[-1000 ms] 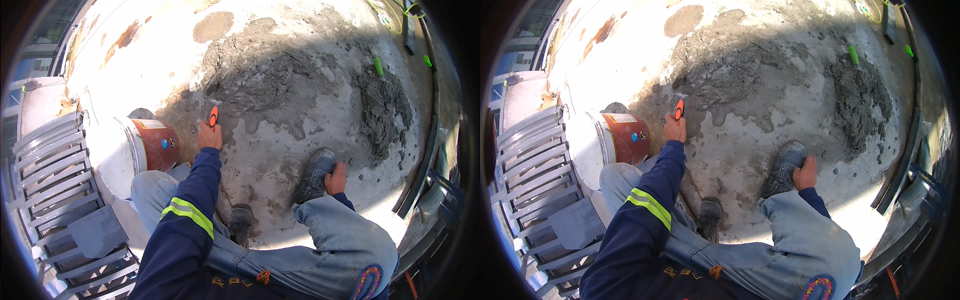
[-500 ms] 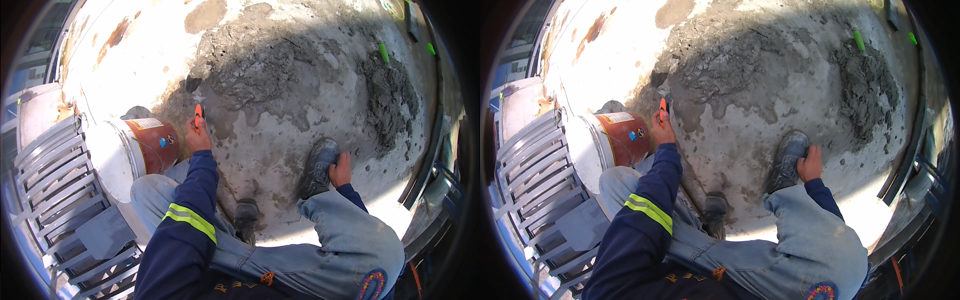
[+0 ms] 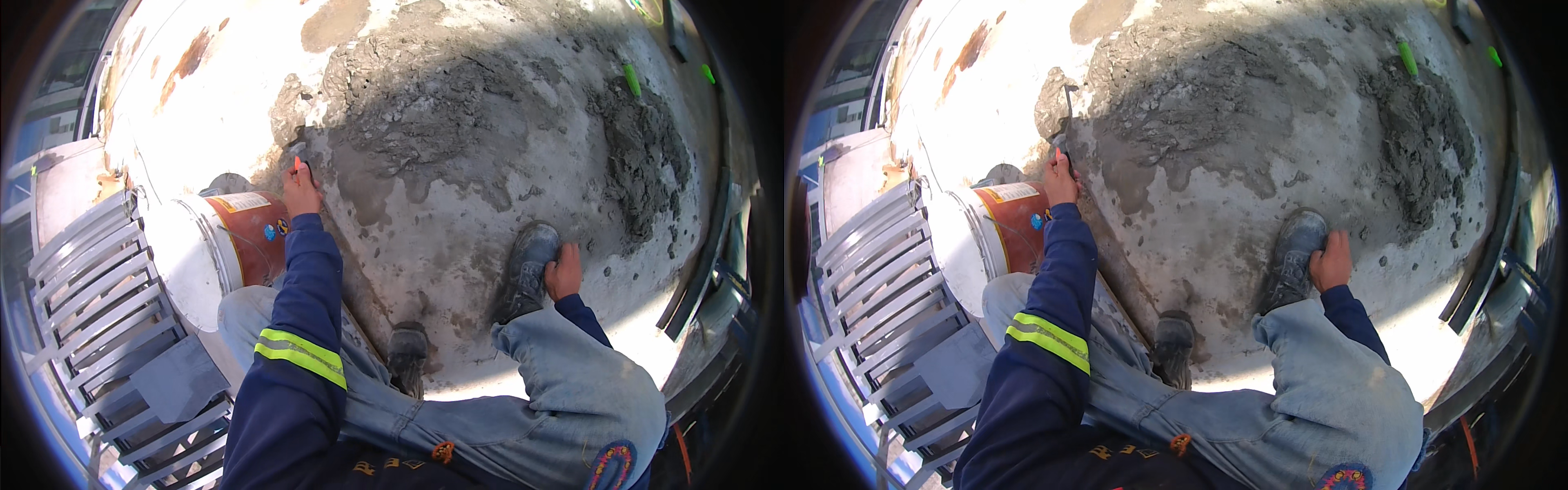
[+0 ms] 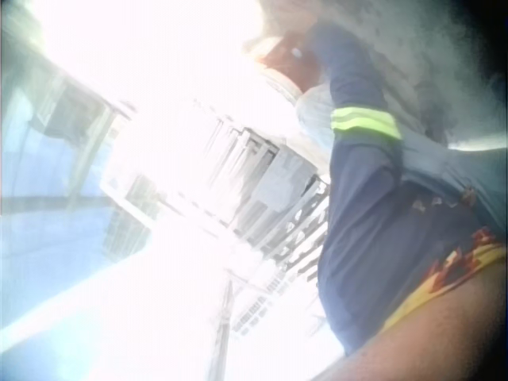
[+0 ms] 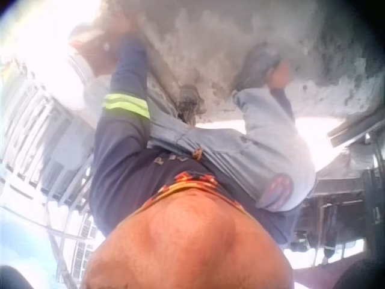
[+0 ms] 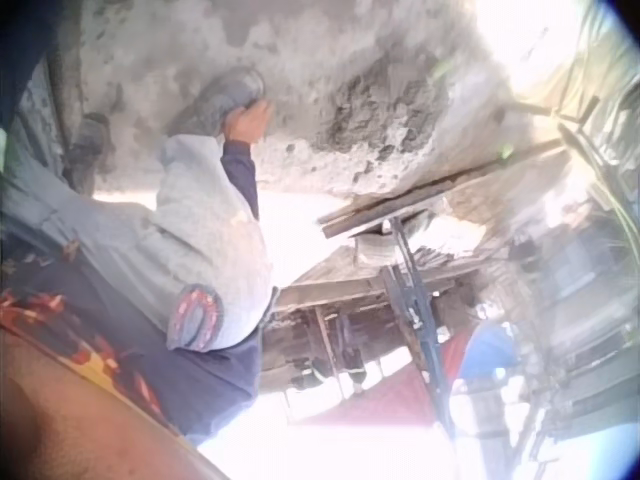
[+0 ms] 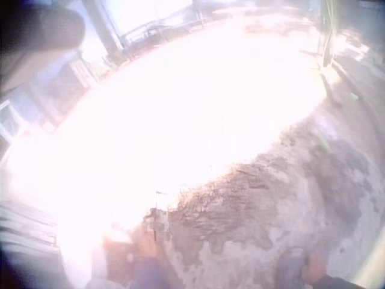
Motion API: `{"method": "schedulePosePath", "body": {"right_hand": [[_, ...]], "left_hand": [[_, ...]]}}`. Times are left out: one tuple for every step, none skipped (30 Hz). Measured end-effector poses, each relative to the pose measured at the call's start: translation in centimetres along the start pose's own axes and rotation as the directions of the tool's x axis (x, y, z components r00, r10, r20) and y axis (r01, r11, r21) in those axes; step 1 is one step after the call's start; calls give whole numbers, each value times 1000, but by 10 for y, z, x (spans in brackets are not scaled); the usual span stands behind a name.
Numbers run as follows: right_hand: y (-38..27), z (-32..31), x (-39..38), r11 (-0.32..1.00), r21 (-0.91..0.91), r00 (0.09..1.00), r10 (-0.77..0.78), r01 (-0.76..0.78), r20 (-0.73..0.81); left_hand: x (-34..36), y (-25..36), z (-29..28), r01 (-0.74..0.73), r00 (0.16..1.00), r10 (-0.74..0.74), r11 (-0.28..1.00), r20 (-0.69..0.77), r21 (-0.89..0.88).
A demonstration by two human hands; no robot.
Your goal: The person scoops wet cement from a bucket and spreads it onto a concrete floor using a trowel. They repeatedly transfer material and smooth the surface in a seated position.
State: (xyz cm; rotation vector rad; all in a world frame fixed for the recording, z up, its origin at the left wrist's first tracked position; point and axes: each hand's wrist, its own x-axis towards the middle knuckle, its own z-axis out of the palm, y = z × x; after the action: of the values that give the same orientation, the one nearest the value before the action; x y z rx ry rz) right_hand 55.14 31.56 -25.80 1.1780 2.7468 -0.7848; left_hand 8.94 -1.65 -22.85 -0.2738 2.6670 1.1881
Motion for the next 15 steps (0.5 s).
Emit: {"method": "schedulePosePath", "body": {"right_hand": [[-7,-2,2,999,-13,999,31,-30,27],[-9,-5,3,998,-25,997,56,-55,58],[-9,-8,2,999,-3,997,54,-54,46],[-12,-6,3,998,34,998,47,-48,35],[-16,-5,4,997,71,999,38,-40,25],[-15,-1,5,998,65,999,25,-27,21],[-5,-1,4,999,42,1000,21,-22,21],[0,2,2,1000,21,1000,13,-14,23],[1,-1,-1,999,30,1000,26,-27,11],[-4,-3,1,998,53,1000,22,-22,3],[-8,-2,2,997,75,1000,15,-15,-4],[-9,1,2,998,58,999,-19,21,-38],[-4,3,0,998,28,996,-51,53,-79],[1,6,2,996,-3,989,-85,85,-118],[2,6,6,997,12,991,-75,77,-112]], "left_hand": [[10,11,1,69,997,-68,995,22,-68],[30,11,-3,105,993,-101,992,62,-66],[54,15,-9,134,988,-128,989,91,-59],[71,26,-10,136,984,-135,991,112,2],[83,34,-1,152,979,-149,988,142,-12],[95,43,9,166,973,-160,986,167,-19],[95,50,20,191,962,-182,981,206,-27],[99,57,21,204,939,-195,979,282,-3],[93,75,31,222,901,-211,975,378,16],[90,84,30,238,864,-228,971,450,34],[88,83,33,257,843,-240,966,481,31],[88,86,35,269,828,-241,963,506,19],[81,95,42,280,809,-235,960,539,-1],[72,102,44,284,793,-238,959,560,6],[65,111,45,164,811,-158,986,564,40]]}}
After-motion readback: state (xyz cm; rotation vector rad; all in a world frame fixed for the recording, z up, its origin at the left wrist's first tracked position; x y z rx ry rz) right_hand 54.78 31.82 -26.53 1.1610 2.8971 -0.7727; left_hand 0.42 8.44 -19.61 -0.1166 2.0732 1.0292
